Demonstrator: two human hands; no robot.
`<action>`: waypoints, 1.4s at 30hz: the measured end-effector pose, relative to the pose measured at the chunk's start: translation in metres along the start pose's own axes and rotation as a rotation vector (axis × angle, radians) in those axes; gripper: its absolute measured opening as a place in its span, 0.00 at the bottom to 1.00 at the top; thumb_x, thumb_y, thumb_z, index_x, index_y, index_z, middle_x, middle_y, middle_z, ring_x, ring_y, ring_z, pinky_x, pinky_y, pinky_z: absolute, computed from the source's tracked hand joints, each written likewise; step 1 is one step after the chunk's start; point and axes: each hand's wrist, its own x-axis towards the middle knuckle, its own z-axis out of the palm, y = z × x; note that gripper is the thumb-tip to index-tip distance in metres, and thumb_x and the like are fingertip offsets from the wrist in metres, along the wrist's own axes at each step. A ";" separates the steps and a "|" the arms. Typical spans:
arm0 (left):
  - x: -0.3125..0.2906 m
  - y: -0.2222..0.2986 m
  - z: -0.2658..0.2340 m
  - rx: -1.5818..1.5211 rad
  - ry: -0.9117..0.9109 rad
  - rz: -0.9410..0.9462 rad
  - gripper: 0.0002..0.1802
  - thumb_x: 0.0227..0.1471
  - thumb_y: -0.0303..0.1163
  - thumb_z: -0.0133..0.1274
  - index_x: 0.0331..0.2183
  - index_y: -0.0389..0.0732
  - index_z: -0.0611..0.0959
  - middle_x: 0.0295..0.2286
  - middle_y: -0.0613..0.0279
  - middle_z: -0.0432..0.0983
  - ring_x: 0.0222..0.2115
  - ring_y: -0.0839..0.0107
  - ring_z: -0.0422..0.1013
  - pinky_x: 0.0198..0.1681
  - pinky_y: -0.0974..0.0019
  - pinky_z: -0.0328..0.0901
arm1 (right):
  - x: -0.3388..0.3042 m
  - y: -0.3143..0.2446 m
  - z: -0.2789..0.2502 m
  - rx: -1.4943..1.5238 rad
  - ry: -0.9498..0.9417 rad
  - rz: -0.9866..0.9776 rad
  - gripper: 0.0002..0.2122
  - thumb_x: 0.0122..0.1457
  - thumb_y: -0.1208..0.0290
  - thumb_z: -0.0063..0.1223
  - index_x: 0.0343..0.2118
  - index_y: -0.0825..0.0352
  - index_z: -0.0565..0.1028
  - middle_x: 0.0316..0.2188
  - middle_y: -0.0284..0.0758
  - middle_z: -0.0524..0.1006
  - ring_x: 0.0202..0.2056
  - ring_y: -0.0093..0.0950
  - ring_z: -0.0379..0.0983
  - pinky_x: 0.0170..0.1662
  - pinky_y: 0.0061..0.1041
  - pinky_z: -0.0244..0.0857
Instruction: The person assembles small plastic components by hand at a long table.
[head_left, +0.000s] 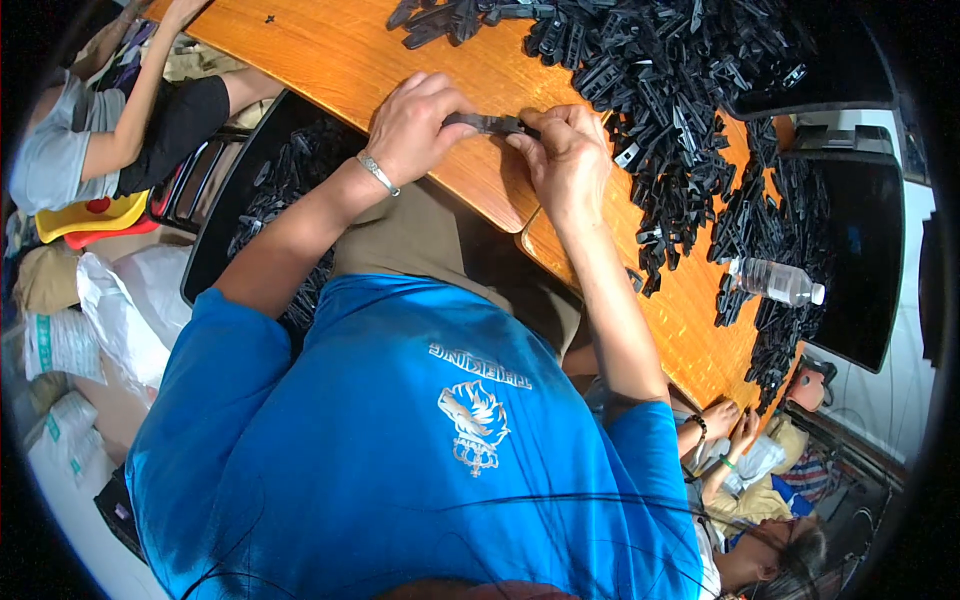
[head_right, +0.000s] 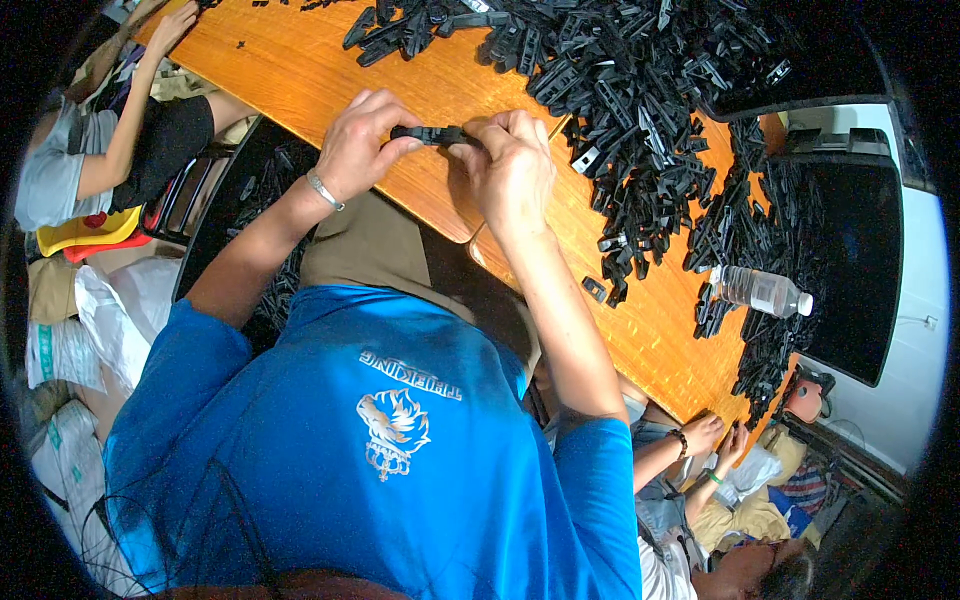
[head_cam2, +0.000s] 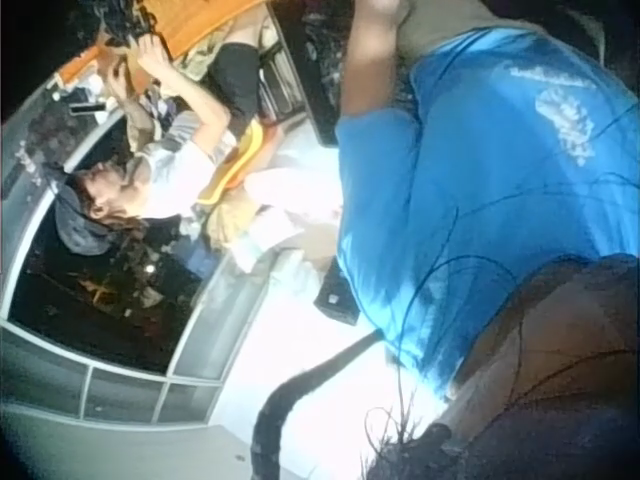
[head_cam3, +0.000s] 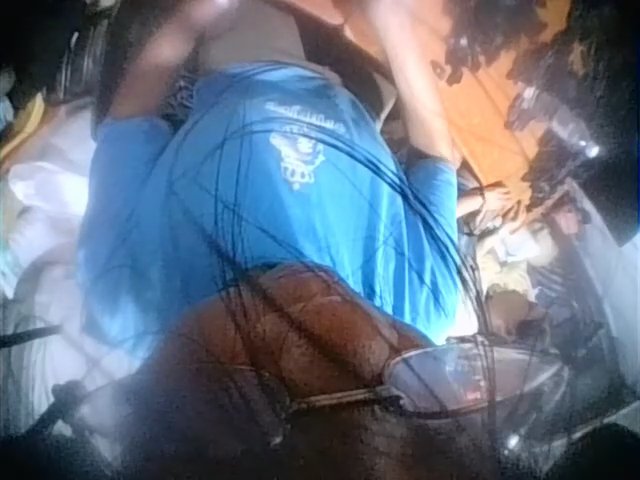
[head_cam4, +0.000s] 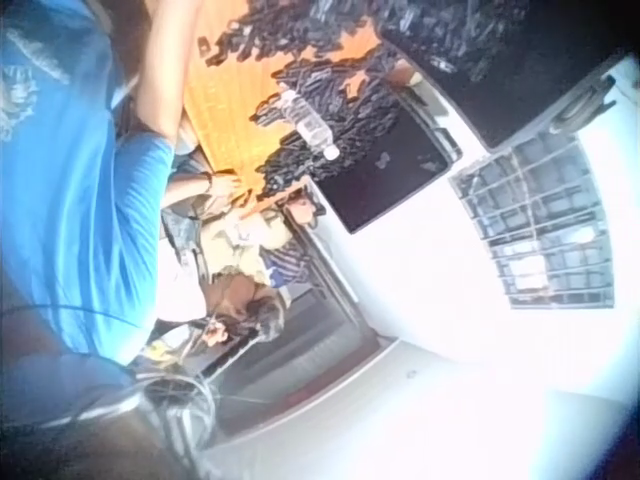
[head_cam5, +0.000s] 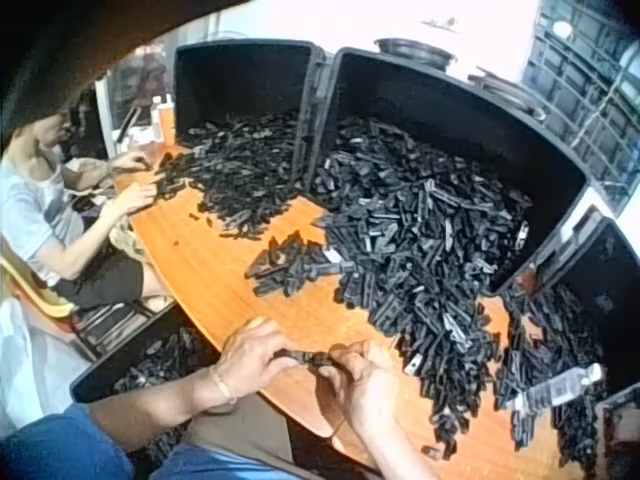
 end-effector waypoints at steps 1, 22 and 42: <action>0.000 0.000 0.000 -0.007 0.006 0.003 0.12 0.50 0.31 0.71 0.37 0.40 0.86 0.35 0.59 0.77 0.40 0.54 0.74 0.43 0.53 0.70 | 0.002 0.002 0.004 0.003 0.027 -0.003 0.15 0.42 0.74 0.78 0.36 0.62 0.88 0.35 0.34 0.79 0.40 0.38 0.76 0.43 0.36 0.73; 0.007 -0.004 0.008 -0.107 0.037 0.024 0.12 0.50 0.25 0.69 0.36 0.35 0.84 0.35 0.54 0.77 0.39 0.50 0.75 0.43 0.54 0.70 | 0.031 0.025 0.035 0.163 -0.091 -0.210 0.13 0.45 0.70 0.77 0.34 0.64 0.86 0.33 0.35 0.80 0.40 0.41 0.77 0.42 0.38 0.73; 0.132 0.001 0.061 0.129 -0.042 0.028 0.23 0.56 0.30 0.67 0.54 0.44 0.83 0.47 0.56 0.77 0.50 0.55 0.75 0.56 0.55 0.72 | -0.011 0.096 -0.085 -0.524 -0.269 -0.072 0.14 0.51 0.75 0.68 0.42 0.64 0.84 0.41 0.36 0.78 0.45 0.40 0.75 0.46 0.37 0.73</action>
